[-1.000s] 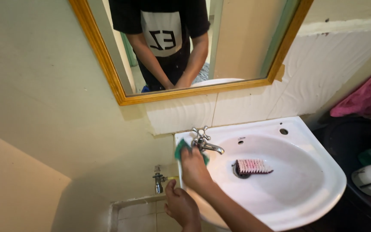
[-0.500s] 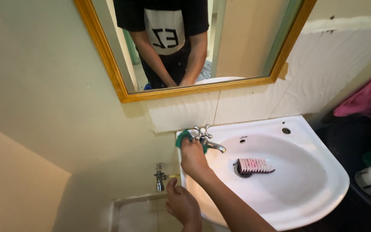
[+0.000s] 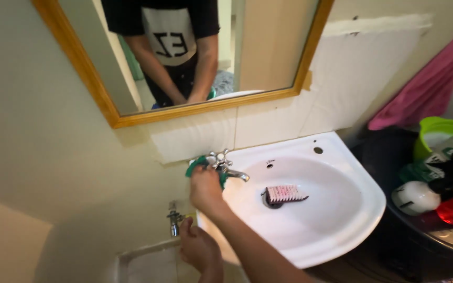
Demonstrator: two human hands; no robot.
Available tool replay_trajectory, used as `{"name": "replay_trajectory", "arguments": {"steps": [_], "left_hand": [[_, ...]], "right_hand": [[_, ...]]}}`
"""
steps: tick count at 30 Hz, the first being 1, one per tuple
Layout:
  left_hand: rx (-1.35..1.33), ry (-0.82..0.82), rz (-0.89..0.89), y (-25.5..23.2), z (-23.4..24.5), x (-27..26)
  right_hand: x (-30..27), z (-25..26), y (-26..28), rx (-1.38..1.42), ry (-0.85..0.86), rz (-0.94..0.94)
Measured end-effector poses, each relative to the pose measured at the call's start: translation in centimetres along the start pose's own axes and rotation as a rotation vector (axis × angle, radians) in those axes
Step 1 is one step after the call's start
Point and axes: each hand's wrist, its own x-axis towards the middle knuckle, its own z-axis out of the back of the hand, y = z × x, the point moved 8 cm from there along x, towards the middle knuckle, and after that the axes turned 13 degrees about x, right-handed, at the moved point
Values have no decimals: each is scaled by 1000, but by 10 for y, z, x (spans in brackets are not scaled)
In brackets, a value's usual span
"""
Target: Cleaning a bathroom sink and faucet using a sponge, cleaning spray, and brush.
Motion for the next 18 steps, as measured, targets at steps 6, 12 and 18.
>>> {"name": "replay_trajectory", "arguments": {"steps": [6, 12, 18], "left_hand": [[-189, 85, 124, 14, -18, 4], [-117, 59, 152, -11, 16, -11], [-140, -62, 54, -5, 14, -9]], "right_hand": [[-60, 23, 23, 1, 106, 64], [-21, -2, -12, 96, 27, -83], [-73, 48, 19, 236, 111, -80]]}}
